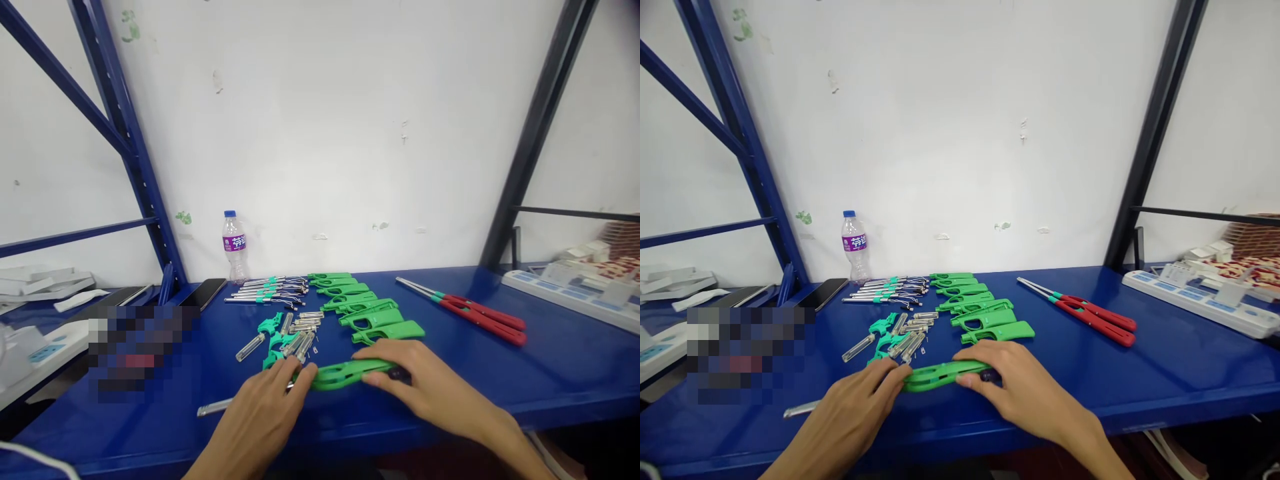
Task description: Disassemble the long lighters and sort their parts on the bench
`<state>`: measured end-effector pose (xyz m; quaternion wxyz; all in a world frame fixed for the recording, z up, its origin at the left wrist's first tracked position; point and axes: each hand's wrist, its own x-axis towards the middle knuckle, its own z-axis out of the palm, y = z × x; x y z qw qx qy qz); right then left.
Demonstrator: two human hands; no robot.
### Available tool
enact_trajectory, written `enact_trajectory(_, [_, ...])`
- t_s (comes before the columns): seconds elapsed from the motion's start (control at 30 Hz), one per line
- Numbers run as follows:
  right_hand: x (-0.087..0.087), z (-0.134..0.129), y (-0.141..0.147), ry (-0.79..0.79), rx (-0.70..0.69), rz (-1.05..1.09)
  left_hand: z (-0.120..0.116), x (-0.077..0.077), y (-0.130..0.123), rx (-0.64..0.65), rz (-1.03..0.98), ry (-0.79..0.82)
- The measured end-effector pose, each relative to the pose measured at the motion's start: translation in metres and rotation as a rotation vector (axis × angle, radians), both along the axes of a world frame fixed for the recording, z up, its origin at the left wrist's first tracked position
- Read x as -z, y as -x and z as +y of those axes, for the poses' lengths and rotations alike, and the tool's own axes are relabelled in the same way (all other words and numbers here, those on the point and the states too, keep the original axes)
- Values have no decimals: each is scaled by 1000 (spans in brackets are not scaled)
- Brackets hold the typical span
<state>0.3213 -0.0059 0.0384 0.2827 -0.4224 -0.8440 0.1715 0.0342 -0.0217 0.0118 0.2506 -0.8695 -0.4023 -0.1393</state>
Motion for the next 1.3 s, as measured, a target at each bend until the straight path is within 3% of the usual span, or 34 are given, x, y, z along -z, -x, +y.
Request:
enact_trajectory(0.13, [18, 0, 12, -12, -4, -40, 0, 16, 8, -10, -52, 37])
enact_trajectory(0.33, [25, 1, 19, -98, 2, -135, -1, 18, 12, 96, -325, 58])
enact_trajectory(0.47, [32, 1, 14, -107, 15, -151, -5, 22, 15, 86, -464, 96])
enact_trajectory(0.67, [21, -2, 14, 32, -2, -39, -6, 32, 21, 14, -520, 180])
enact_trajectory(0.9, [19, -4, 13, 60, 34, 76, -6, 31, 17, 39, -633, 147])
enact_trajectory(1.13, [24, 0, 6, -43, 171, 255, -4, 29, 18, 170, -572, 38])
enact_trajectory(1.3, [19, 1, -19, -125, 303, 264, -6, 23, 16, 188, -554, 74])
